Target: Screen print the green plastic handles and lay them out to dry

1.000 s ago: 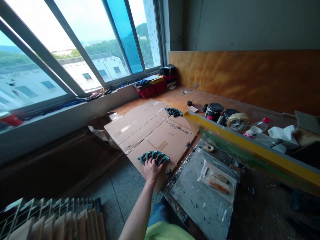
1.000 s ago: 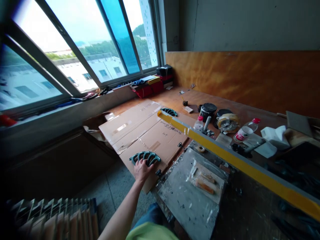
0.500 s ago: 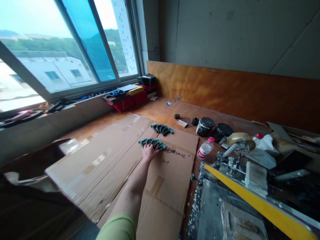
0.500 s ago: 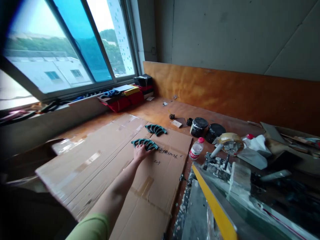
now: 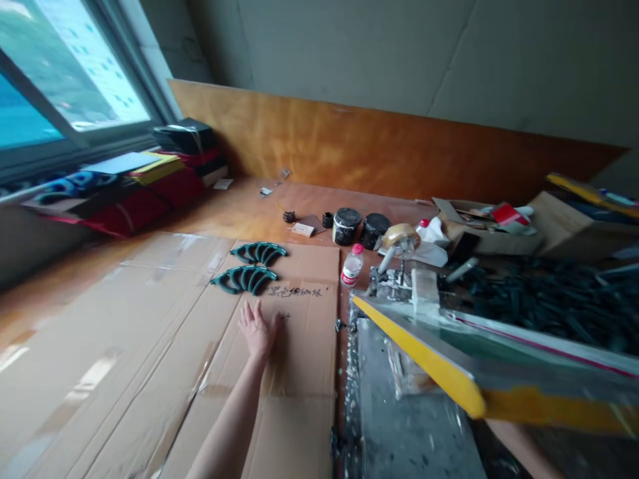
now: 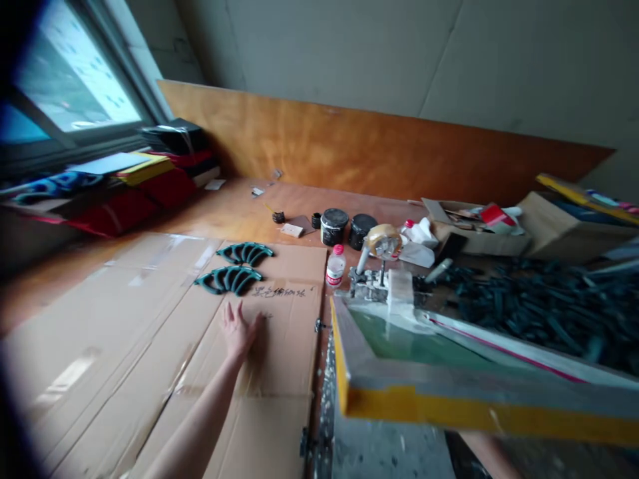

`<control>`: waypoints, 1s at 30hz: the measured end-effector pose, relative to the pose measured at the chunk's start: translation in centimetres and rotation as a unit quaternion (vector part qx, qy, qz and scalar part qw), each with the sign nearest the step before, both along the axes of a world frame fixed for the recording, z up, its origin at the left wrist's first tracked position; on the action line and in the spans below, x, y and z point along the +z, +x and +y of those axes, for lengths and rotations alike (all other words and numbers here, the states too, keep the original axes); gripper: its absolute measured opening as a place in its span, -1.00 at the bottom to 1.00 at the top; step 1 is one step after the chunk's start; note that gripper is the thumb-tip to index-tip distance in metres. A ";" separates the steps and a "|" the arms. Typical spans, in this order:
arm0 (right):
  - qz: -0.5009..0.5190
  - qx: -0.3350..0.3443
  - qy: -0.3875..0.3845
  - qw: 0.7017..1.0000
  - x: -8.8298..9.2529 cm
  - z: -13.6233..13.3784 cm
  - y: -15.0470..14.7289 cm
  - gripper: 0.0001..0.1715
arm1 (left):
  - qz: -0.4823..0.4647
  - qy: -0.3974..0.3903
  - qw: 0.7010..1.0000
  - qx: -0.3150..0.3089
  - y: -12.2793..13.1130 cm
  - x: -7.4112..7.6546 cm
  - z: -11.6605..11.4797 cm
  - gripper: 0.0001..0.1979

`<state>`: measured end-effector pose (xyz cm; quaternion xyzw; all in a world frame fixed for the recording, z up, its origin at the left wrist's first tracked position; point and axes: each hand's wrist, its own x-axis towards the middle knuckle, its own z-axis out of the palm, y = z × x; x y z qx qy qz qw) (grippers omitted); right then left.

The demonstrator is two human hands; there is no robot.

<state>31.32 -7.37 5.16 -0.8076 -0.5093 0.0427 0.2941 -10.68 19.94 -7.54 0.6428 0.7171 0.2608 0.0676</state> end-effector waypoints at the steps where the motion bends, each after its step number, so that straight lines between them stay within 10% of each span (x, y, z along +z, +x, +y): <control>1: 0.001 0.002 -0.007 1.000 -0.3 -1.1 0.0 -0.70 | -0.016 0.004 1.000 -0.005 0.4 -0.2 -2.1 -0.32; 8: -0.097 0.233 -0.059 0.966 -1.6 -1.0 -0.2 -0.72 | -0.134 -0.041 0.990 0.012 3.6 2.0 -14.9 -0.48; 15: -0.139 0.299 -0.076 0.941 -1.2 -0.9 -1.7 -0.70 | -0.236 -0.048 0.970 0.036 8.7 7.1 -21.0 -0.59; 21: -0.154 0.310 -0.077 0.935 -1.7 -1.0 -1.4 -0.53 | -0.335 0.024 0.942 0.018 12.7 14.3 -21.0 -0.60; 27: -0.152 0.415 -0.071 0.894 -2.9 0.8 -1.9 -0.34 | -0.576 0.045 0.807 -0.119 16.2 25.0 -16.4 -0.57; 30: -0.145 0.323 -0.096 0.930 -3.1 1.1 0.9 -0.41 | -0.582 0.008 0.797 -0.161 16.8 27.6 -15.7 -0.56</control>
